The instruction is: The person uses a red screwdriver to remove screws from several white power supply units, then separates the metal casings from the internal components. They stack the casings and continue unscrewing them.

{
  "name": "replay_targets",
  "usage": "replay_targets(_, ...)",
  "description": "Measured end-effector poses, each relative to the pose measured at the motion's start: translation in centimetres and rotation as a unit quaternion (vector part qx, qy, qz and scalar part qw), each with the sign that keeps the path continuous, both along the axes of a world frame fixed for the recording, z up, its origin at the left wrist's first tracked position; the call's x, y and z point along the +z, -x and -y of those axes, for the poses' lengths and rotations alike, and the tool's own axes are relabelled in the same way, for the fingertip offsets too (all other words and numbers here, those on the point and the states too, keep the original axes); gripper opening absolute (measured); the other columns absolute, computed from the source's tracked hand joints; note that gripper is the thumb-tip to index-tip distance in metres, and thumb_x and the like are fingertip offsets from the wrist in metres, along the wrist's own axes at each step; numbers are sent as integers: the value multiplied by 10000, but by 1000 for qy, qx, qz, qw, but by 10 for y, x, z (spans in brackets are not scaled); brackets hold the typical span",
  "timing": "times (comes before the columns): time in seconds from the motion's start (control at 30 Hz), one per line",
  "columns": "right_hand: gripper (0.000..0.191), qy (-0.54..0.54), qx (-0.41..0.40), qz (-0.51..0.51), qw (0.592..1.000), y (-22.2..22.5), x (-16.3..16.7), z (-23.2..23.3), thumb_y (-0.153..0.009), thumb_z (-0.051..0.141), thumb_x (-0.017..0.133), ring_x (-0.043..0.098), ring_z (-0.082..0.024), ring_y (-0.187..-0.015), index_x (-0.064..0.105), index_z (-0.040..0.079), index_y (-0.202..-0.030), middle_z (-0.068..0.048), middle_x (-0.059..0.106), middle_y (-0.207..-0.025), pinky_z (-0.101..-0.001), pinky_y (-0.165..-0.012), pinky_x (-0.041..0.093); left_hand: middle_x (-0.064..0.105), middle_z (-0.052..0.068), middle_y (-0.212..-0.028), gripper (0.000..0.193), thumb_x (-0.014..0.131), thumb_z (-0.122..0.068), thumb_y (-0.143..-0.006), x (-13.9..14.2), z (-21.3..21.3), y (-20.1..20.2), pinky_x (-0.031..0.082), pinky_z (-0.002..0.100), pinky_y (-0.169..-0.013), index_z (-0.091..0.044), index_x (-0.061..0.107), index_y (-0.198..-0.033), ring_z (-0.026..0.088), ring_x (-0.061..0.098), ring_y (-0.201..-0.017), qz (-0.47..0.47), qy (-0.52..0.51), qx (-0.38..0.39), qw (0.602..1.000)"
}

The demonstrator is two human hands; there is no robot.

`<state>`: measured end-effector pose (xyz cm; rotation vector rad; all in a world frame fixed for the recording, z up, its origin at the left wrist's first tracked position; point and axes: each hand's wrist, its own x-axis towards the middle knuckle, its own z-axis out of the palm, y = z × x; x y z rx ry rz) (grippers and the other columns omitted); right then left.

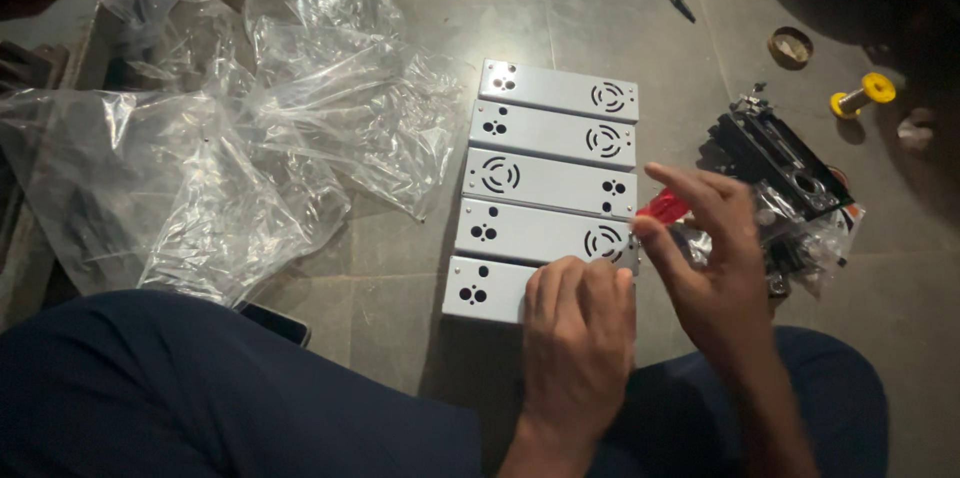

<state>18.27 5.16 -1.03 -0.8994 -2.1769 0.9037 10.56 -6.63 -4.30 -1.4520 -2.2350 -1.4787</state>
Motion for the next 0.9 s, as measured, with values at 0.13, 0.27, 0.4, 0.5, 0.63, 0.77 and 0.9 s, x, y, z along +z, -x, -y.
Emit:
replay_targets(0.13, 461, 38, 59, -60, 996, -1, 0, -1, -988, 51, 607, 627, -182, -1242, 575, 111, -1443, -126, 637, -1347, -332, -1061, 518, 623, 173, -916, 144, 634, -122, -1037, 1, 1, 3, 539, 451, -861, -14, 541, -1045, 330, 653, -915, 19, -20, 5, 1000)
replay_targets(0.27, 414, -24, 25, -12, 999, 1, -1, 0, -977, 72, 676, 611, -243, -1250, 623, 77, -1388, -162, 584, -1389, -365, -1038, 541, 638, 161, -917, 130, 652, -93, -1011, 7, 3, 6, 536, 451, -824, -13, 553, -1040, 331, 669, -896, 62, -42, 7, 997)
replay_targets(0.4, 394, 92, 13, -56, 994, 3, -1, 2, -994, 100, 609, 660, -178, -1177, 589, 100, -1387, -108, 624, -1323, -328, -981, 568, 674, 150, -905, 126, 655, -86, -994, 18, 5, 10, 558, 398, -760, 2, 573, -1035, 303, 712, -851, 172, -64, 6, 983)
replay_targets(0.5, 408, 11, 30, -22, 999, 4, 2, 2, -1004, 82, 608, 653, -174, -1124, 559, 74, -1409, -108, 633, -1281, -322, -973, 535, 733, 94, -830, 139, 651, -132, -972, 27, 7, 19, 590, 324, -715, -4, 605, -995, 209, 761, -783, 358, -35, 38, 932)
replay_targets(0.63, 408, -2, -19, 2, 1000, 4, 5, 4, -968, 79, 686, 652, -169, -1012, 641, 87, -1373, -121, 628, -1198, -300, -827, 554, 730, 73, -784, 152, 578, -119, -993, 31, 8, 40, 554, 280, -685, 27, 601, -1030, 152, 688, -729, 594, -82, 5, 801)
replay_targets(0.77, 398, 74, 15, -53, 996, 4, 7, 4, -983, 75, 621, 651, -152, -1084, 611, 103, -1380, -113, 636, -1282, -282, -942, 547, 630, 81, -757, 173, 481, -59, -966, 28, 11, 51, 543, 302, -631, 37, 602, -1043, 159, 647, -659, 694, -124, -46, 708)
replay_targets(0.9, 403, 9, 36, -25, 999, 2, 8, 3, -965, 57, 650, 632, -179, -1155, 645, 85, -1367, -137, 614, -1285, -296, -956, 544, 580, 85, -787, 180, 476, -73, -930, 20, 16, 49, 506, 308, -590, 46, 590, -1003, 159, 596, -619, 774, -131, -80, 614)
